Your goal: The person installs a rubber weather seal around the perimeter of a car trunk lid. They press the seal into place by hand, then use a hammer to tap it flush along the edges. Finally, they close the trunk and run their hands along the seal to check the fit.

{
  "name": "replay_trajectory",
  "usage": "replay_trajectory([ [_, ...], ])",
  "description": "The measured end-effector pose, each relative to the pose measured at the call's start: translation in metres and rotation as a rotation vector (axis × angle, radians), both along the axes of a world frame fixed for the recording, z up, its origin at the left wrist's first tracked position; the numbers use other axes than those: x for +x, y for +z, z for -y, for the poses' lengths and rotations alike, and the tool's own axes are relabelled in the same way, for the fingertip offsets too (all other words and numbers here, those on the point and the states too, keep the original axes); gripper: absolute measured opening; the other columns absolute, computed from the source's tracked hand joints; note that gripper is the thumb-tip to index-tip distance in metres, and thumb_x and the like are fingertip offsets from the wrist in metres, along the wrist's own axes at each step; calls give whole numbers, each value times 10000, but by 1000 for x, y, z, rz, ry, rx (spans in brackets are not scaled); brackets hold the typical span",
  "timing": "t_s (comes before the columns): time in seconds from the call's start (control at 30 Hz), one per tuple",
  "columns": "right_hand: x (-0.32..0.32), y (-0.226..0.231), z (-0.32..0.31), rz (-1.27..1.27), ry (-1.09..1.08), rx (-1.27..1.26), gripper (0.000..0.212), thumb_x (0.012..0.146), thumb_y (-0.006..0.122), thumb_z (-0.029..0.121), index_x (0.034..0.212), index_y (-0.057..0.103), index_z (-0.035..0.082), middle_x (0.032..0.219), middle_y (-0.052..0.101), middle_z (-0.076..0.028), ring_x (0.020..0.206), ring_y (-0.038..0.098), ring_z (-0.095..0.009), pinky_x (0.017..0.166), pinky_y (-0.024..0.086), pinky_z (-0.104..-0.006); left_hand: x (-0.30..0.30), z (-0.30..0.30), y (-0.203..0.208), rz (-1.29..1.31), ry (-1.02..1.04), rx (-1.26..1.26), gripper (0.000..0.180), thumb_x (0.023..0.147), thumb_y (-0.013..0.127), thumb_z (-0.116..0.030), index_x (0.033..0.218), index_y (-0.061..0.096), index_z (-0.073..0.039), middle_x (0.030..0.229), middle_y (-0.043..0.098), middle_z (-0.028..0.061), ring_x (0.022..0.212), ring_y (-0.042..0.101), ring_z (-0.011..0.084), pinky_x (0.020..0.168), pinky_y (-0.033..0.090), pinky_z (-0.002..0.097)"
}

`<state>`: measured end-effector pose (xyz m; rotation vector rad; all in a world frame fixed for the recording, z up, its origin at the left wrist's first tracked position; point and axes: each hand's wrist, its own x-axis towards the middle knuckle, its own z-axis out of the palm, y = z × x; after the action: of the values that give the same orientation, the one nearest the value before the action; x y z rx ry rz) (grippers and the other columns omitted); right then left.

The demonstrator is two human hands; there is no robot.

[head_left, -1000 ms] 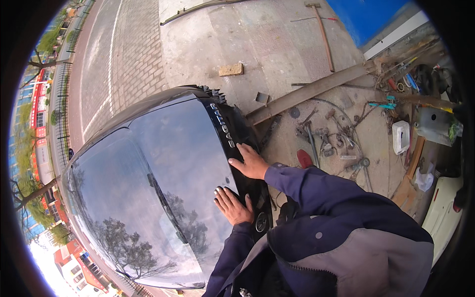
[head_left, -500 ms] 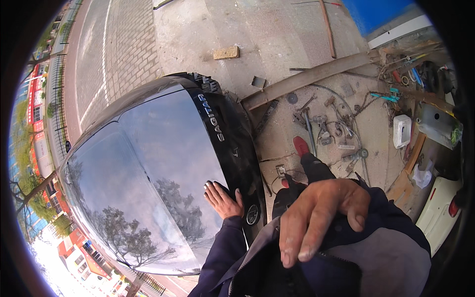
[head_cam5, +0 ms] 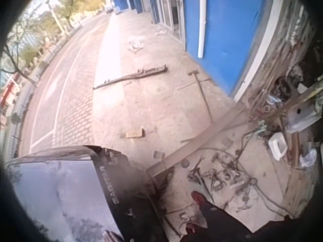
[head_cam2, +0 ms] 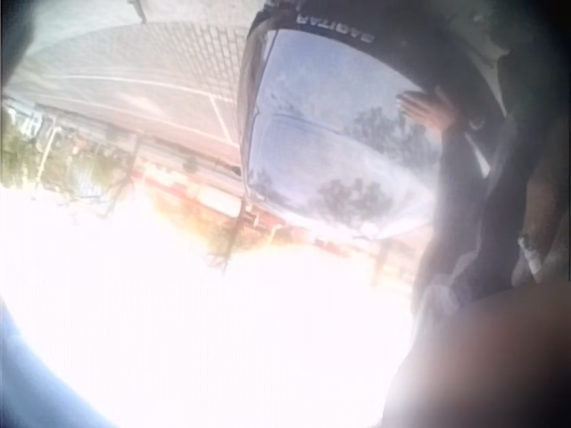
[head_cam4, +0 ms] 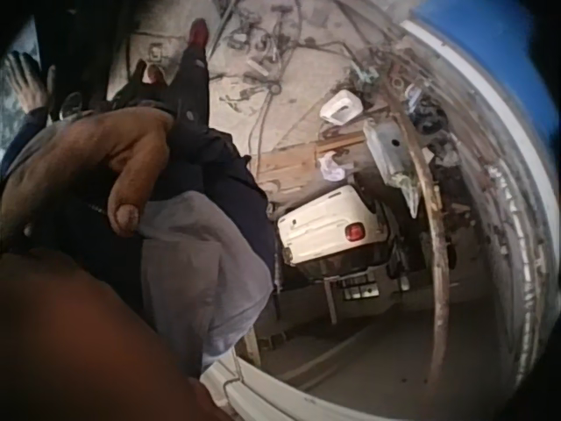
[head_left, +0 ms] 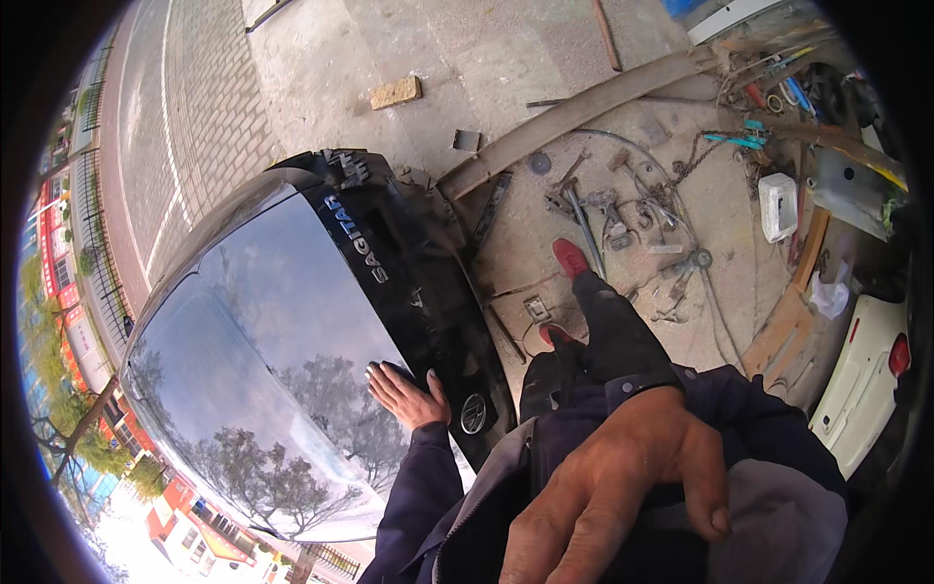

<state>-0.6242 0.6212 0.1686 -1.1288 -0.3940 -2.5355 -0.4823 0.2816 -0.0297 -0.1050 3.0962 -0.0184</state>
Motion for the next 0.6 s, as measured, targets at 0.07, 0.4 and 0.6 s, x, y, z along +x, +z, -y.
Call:
replay_trajectory([
  [0.07,0,5,-2,-1,26,-4,1103,1012,884,463,1683,390,-260,1741,394,-465,1623,442,-556,1324,349,-633,0,-1,1,2,4,-5,1020,1068,725,-449,1786,253,100,1856,267,362,1744,223,539,1431,144,663],
  [0.4,-5,32,14,-56,81,38,1065,1016,887,442,1642,428,-287,1669,474,-470,1569,510,-547,1283,403,-632,2,-4,3,16,74,29,999,1048,749,-454,1759,326,105,1854,297,345,1741,239,529,1439,147,640],
  [0.6,-29,52,18,124,382,639,990,1082,762,539,1699,450,-170,1689,494,-458,1526,583,-534,1320,391,-631,1,-5,7,-70,69,110,999,1005,786,-437,1756,375,78,1837,360,321,1731,298,502,1429,197,644],
])
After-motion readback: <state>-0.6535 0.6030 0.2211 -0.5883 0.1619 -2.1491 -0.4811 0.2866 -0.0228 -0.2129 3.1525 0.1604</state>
